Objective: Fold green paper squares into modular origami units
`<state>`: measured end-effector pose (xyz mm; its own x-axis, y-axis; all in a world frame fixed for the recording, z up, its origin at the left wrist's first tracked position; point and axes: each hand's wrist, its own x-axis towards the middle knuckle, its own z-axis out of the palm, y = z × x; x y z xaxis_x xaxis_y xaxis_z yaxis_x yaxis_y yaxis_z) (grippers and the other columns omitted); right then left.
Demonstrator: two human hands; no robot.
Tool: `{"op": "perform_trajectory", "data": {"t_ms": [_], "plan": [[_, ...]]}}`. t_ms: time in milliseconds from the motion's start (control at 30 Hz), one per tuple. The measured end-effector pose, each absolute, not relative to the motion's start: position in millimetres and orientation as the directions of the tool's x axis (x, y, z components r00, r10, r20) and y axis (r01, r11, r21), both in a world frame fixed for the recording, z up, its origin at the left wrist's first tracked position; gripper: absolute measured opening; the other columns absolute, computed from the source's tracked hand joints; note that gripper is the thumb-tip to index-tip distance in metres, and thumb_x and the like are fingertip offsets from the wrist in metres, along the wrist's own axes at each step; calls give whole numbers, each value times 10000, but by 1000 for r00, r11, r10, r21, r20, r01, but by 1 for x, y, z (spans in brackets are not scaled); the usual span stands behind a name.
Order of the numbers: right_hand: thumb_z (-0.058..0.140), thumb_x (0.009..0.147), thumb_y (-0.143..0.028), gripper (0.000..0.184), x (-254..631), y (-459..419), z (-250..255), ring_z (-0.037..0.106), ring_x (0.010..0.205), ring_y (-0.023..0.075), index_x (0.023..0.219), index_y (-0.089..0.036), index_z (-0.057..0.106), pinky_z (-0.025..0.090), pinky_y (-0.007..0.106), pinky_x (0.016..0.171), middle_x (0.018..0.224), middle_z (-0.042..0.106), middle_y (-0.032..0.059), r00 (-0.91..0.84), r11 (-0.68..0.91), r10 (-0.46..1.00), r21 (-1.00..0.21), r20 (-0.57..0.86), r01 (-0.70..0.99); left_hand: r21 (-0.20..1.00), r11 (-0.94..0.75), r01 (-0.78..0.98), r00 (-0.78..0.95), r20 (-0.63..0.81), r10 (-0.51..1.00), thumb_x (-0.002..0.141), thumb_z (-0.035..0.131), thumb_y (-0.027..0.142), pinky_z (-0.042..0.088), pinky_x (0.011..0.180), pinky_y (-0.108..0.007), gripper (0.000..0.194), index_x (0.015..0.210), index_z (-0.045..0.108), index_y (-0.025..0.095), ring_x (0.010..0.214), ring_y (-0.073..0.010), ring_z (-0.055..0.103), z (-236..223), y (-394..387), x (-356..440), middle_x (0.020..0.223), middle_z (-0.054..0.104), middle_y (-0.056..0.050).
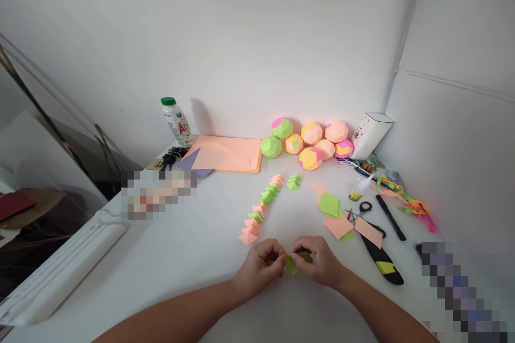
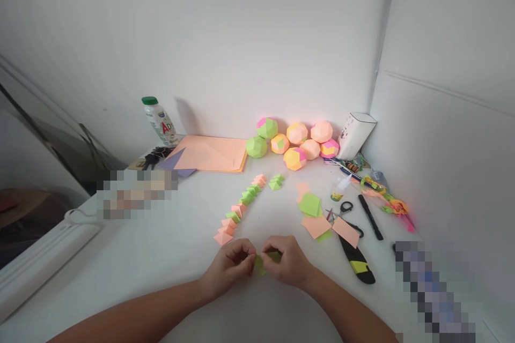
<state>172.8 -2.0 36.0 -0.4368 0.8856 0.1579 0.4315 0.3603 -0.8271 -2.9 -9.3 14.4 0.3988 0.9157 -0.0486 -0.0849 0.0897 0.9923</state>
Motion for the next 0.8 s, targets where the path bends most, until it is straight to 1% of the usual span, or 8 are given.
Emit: {"op": "perform_trajectory", "data": {"t_ms": [100,200,300,400,633,733,800], "plan": [[512,725,-163,122,170,-4,35,490,535,109,619,-160,573,398,208,524,578,570,-3,-446,375,879,-820,167,432,994,76,-75,407,-40,912,724,601,257,347,475,-207,149,634,525,166,465,-89,441,11,-9,-3,504,522,37],[505,705,-158,135,170,-4,35,447,505,101,573,-164,536,372,207,494,540,530,-14,-431,371,886,-816,168,443,996,59,-63,398,-30,917,710,614,240,345,474,-206,144,623,525,166,468,-88,443,11,-10,-3,513,527,37],[500,676,-154,114,176,-1,36,399,484,93,564,-166,509,340,202,462,519,476,-27,-406,334,903,-826,142,454,996,64,-63,374,-36,927,709,616,246,354,481,-211,148,625,523,167,465,-91,456,13,-9,-3,501,533,35],[500,665,-156,94,182,3,39,381,469,86,572,-167,498,325,197,444,509,449,-35,-384,280,918,-850,101,446,993,93,-78,352,-60,934,727,610,291,364,488,-218,180,628,522,169,455,-94,463,16,-8,-3,481,532,35],[507,690,-174,92,186,7,45,416,442,84,599,-173,491,336,193,425,507,458,-39,-344,231,935,-883,86,407,984,135,-116,308,-94,947,736,627,390,378,499,-227,264,632,516,174,459,-99,470,19,-9,-4,475,528,37],[511,724,-195,115,190,9,46,438,448,90,613,-176,488,370,197,428,522,468,-33,-294,211,951,-889,92,405,980,145,-135,285,-101,953,734,634,408,381,505,-231,276,638,516,178,464,-103,477,20,-8,-5,478,533,39],[509,765,-223,121,192,10,46,474,496,104,655,-172,512,404,205,461,567,509,-14,-265,210,958,-894,108,396,977,161,-142,280,-116,953,735,635,418,386,511,-234,281,645,517,179,467,-106,487,19,-8,-5,479,538,40]]}}
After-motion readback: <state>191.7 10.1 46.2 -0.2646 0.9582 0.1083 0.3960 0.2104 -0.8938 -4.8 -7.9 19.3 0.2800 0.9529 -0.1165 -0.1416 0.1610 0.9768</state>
